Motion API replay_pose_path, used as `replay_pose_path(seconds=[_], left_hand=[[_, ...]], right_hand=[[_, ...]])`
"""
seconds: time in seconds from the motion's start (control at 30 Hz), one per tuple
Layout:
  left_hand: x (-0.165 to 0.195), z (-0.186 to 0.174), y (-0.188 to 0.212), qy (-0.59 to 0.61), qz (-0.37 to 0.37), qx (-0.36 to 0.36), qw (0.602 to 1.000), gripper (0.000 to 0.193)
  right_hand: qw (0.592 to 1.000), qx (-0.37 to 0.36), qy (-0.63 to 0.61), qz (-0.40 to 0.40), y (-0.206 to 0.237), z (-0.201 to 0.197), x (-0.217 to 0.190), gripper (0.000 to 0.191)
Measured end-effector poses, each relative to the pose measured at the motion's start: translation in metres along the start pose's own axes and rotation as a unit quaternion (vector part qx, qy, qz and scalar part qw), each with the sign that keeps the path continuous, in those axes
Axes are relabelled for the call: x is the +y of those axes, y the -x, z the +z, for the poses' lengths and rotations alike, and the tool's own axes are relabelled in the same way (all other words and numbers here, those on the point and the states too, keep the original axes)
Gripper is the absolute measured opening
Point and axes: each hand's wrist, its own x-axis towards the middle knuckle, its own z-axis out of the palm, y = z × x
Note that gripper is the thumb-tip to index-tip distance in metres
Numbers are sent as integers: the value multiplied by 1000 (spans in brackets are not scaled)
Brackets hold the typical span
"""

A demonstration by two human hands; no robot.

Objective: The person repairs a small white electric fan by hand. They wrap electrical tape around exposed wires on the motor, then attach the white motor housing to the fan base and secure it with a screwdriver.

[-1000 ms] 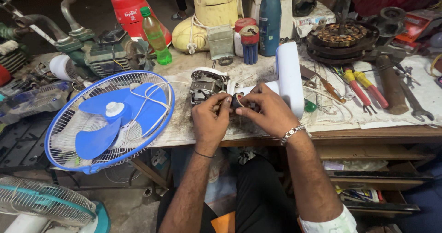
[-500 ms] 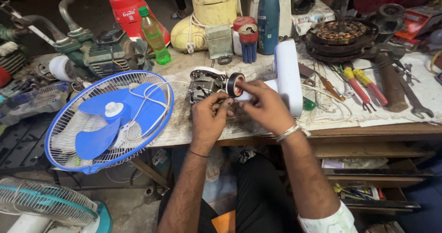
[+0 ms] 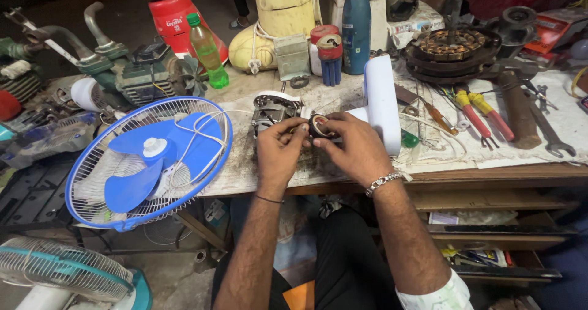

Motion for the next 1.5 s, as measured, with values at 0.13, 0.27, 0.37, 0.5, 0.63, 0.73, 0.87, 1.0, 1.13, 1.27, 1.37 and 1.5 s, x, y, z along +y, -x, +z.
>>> replay_pose_path(seconds=[0.13,0.27,0.37,0.5,0.63,0.73,0.87,1.0,1.13,1.27,1.37,1.5], left_hand=[[-8,-4,-4,-32,-4,-22,999,15],[-11,0,-7,-82,22,-9,996,10],[-7,1,-6,-119,46,-19,992,7],[0,1,-1,-214,123,6,969,8],[-6,5,-4,-204,65,95,972,11],[-19,9,-9,-202,53,133,969,13],[-23,7,-20,-279,97,180,938,14],[-11,4,-32,22,-17,130,991,14],[-2,8,-6,-78,0,62,995,14],[1,10,-8,-60,-12,31,998,14],[0,6,-11,-34,-49,14,998,17],[-1,3,-7,-118,-55,12,991,19]], right_hand=[[1000,-12,7,-4,-1,4,2,41],[993,-11,55,101,-1,18,-3,58],[996,72,49,-31,-1,29,-10,45],[995,77,23,-53,-1,39,-12,34],[998,47,-26,-46,1,48,-3,28],[996,47,-49,-52,-4,43,-6,26],[999,-15,-40,10,-3,3,-53,30],[956,-181,-142,-182,54,-47,-110,23],[975,-107,-193,30,47,-57,-81,18],[989,130,-53,-46,3,-21,-22,16],[969,192,40,-148,-6,3,0,27],[968,187,27,-165,-7,21,6,30]])
